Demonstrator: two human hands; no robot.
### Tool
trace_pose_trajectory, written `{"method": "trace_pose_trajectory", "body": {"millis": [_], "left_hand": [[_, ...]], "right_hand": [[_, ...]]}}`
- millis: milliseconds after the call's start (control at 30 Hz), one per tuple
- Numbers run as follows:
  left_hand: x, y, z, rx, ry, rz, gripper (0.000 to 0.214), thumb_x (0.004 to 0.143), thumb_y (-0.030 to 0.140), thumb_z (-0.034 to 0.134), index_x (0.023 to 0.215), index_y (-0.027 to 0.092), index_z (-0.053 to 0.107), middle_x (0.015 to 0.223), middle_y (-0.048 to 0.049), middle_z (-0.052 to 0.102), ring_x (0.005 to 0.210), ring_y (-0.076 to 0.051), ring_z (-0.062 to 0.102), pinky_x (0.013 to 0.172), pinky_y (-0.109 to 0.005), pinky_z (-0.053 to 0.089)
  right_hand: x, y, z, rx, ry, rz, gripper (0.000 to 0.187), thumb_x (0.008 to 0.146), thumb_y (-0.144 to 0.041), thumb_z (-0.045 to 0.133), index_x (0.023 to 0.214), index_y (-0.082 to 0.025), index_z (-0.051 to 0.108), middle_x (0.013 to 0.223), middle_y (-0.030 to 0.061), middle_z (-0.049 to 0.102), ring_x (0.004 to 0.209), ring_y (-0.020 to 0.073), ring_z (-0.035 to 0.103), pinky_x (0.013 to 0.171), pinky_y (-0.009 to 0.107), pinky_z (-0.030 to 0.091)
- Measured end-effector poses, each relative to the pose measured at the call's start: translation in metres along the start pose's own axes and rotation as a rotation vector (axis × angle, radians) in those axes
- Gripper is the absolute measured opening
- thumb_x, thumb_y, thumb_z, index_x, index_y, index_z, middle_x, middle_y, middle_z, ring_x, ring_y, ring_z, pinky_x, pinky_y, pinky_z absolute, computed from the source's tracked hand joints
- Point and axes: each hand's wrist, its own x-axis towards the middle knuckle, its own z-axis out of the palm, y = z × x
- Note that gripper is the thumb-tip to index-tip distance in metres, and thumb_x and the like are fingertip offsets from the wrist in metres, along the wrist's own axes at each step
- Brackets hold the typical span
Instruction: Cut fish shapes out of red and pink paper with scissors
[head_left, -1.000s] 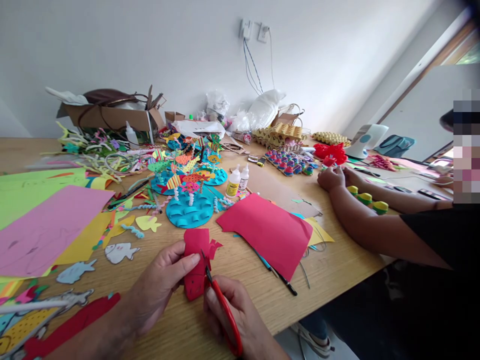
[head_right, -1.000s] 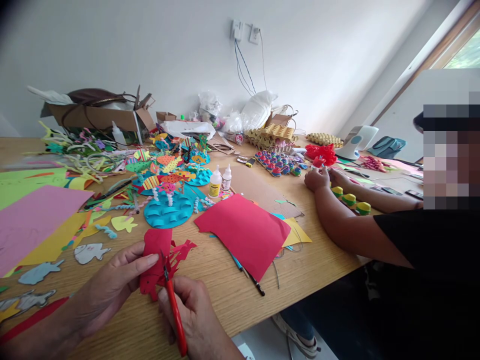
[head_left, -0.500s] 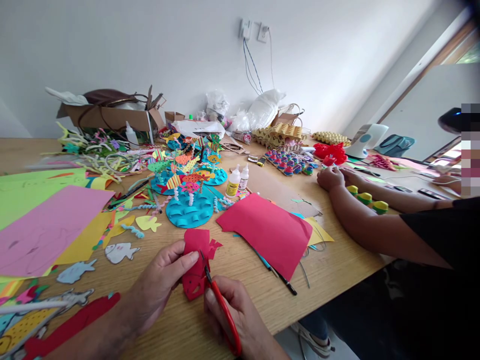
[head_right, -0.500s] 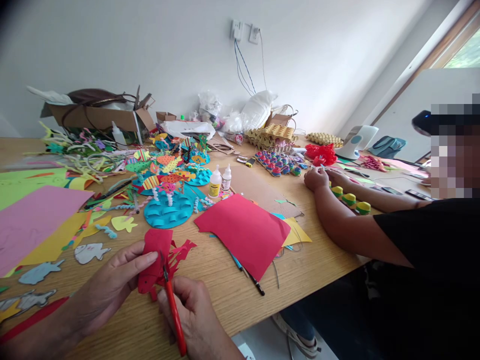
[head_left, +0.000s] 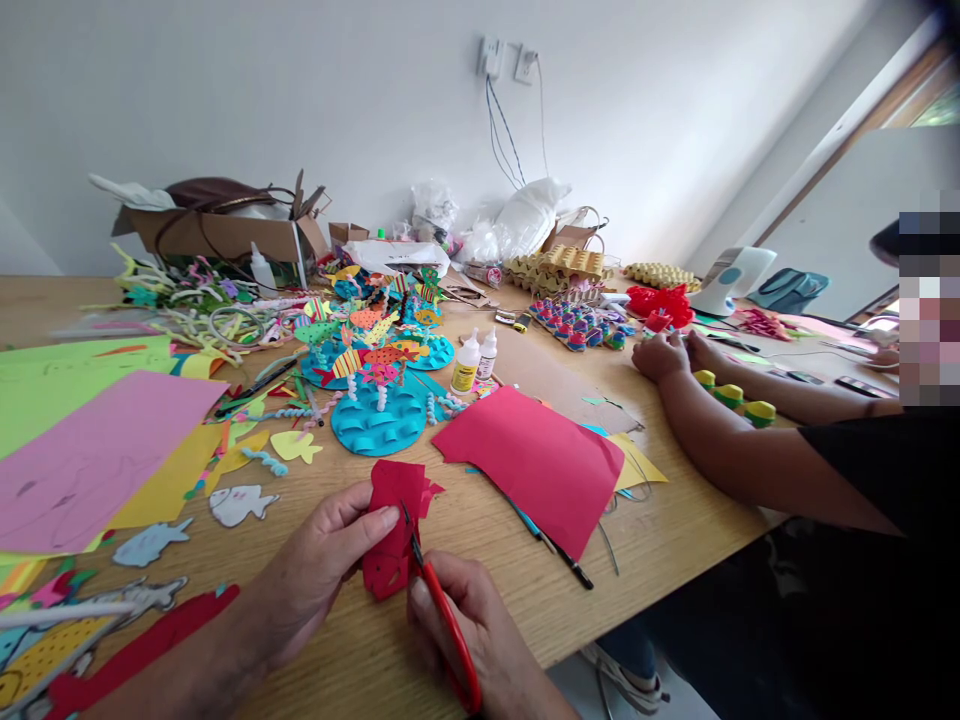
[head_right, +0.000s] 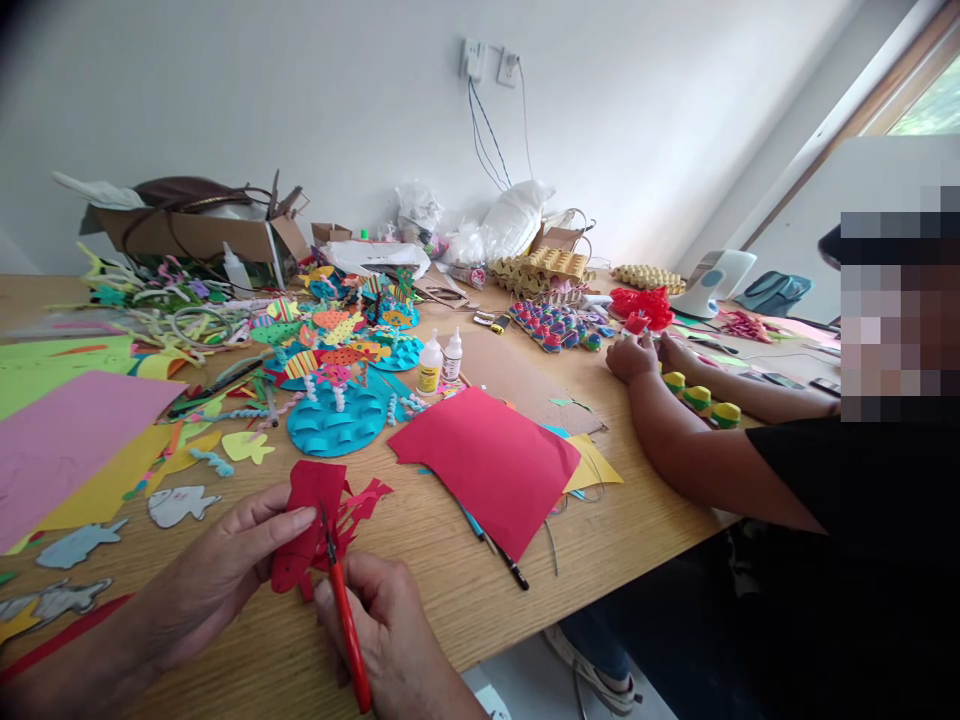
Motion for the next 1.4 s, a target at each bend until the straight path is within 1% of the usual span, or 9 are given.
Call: {"method": "trace_pose_trajectory", "body": {"millis": [200, 400, 600, 767, 933, 1000, 1100, 1200, 1400], "left_hand": [[0.0018, 0.0002, -0.0011, 0.041, -0.008, -0.008, 0.014, 0.070, 0.032, 0.068, 0.075, 0.019, 0.069, 0.068, 0.0022, 0.065, 0.066, -0.014, 0.053, 0.063, -0.022, 0.041], [0.0015, 0.0006, -0.0008, 0.052, -0.006, -0.016, 0.014, 0.070, 0.031, 0.068, 0.075, 0.018, 0.068, 0.066, 0.0018, 0.065, 0.065, -0.013, 0.052, 0.061, -0.022, 0.041], [0.0010, 0.0008, -0.0012, 0.048, -0.022, -0.031, 0.012, 0.069, 0.030, 0.069, 0.070, 0.018, 0.067, 0.065, 0.0012, 0.065, 0.062, -0.013, 0.052, 0.059, -0.021, 0.041], [0.0007, 0.0030, -0.0016, 0.066, -0.050, -0.050, 0.014, 0.070, 0.030, 0.067, 0.075, 0.018, 0.068, 0.066, 0.0007, 0.063, 0.063, -0.014, 0.052, 0.059, -0.021, 0.041], [0.0000, 0.0046, -0.0048, 0.096, -0.053, -0.051, 0.012, 0.069, 0.029, 0.068, 0.068, 0.018, 0.066, 0.060, 0.0015, 0.058, 0.065, -0.015, 0.053, 0.058, -0.022, 0.040], [0.0002, 0.0046, -0.0063, 0.107, -0.056, -0.047, 0.012, 0.069, 0.029, 0.067, 0.069, 0.018, 0.067, 0.059, 0.0016, 0.058, 0.064, -0.015, 0.053, 0.058, -0.022, 0.040], [0.0015, 0.0045, -0.0076, 0.104, -0.062, -0.044, 0.013, 0.071, 0.030, 0.066, 0.075, 0.018, 0.068, 0.062, 0.0014, 0.060, 0.063, -0.015, 0.053, 0.058, -0.022, 0.040], [0.0031, 0.0051, -0.0069, 0.108, -0.053, -0.025, 0.016, 0.073, 0.032, 0.065, 0.079, 0.018, 0.069, 0.061, 0.0015, 0.060, 0.059, -0.013, 0.051, 0.055, -0.021, 0.039], [0.0015, 0.0052, -0.0046, 0.152, -0.049, 0.017, 0.017, 0.073, 0.033, 0.065, 0.079, 0.018, 0.070, 0.061, 0.0008, 0.063, 0.053, -0.011, 0.046, 0.050, -0.020, 0.036]], "right_hand": [[-0.0011, 0.0031, -0.0016, -0.022, -0.013, 0.041, 0.058, 0.072, -0.074, 0.042, 0.060, -0.017, 0.041, 0.050, -0.0067, 0.031, 0.041, 0.0049, 0.027, 0.036, 0.017, 0.022], [-0.0023, 0.0035, -0.0025, -0.073, 0.000, 0.024, 0.057, 0.073, -0.072, 0.041, 0.059, -0.017, 0.040, 0.051, -0.0061, 0.028, 0.045, 0.0057, 0.025, 0.038, 0.018, 0.021], [-0.0021, 0.0049, -0.0021, -0.075, -0.004, 0.042, 0.046, 0.082, -0.057, 0.044, 0.061, -0.017, 0.042, 0.053, -0.0054, 0.033, 0.045, 0.0059, 0.030, 0.039, 0.017, 0.026], [-0.0022, 0.0034, -0.0022, -0.099, 0.012, 0.043, 0.037, 0.083, -0.045, 0.045, 0.059, -0.017, 0.043, 0.052, -0.0053, 0.031, 0.047, 0.0066, 0.028, 0.040, 0.017, 0.023], [-0.0029, 0.0031, -0.0035, -0.116, 0.017, 0.044, 0.030, 0.082, -0.035, 0.046, 0.058, -0.017, 0.041, 0.053, -0.0055, 0.028, 0.049, 0.0070, 0.025, 0.043, 0.019, 0.020], [-0.0027, 0.0029, -0.0041, -0.131, 0.027, 0.029, 0.030, 0.082, -0.033, 0.046, 0.058, -0.017, 0.040, 0.054, -0.0056, 0.028, 0.049, 0.0069, 0.024, 0.043, 0.020, 0.019], [-0.0022, 0.0017, -0.0043, -0.144, 0.029, 0.001, 0.032, 0.081, -0.036, 0.047, 0.057, -0.017, 0.038, 0.055, -0.0055, 0.029, 0.050, 0.0070, 0.025, 0.044, 0.020, 0.019], [-0.0022, 0.0006, -0.0038, -0.140, 0.033, 0.023, 0.033, 0.081, -0.037, 0.047, 0.056, -0.018, 0.037, 0.053, -0.0057, 0.028, 0.050, 0.0071, 0.024, 0.043, 0.020, 0.019], [-0.0031, 0.0032, -0.0038, -0.137, 0.020, 0.023, 0.030, 0.081, -0.031, 0.046, 0.056, -0.018, 0.038, 0.051, -0.0059, 0.030, 0.050, 0.0073, 0.026, 0.045, 0.020, 0.021]]}}
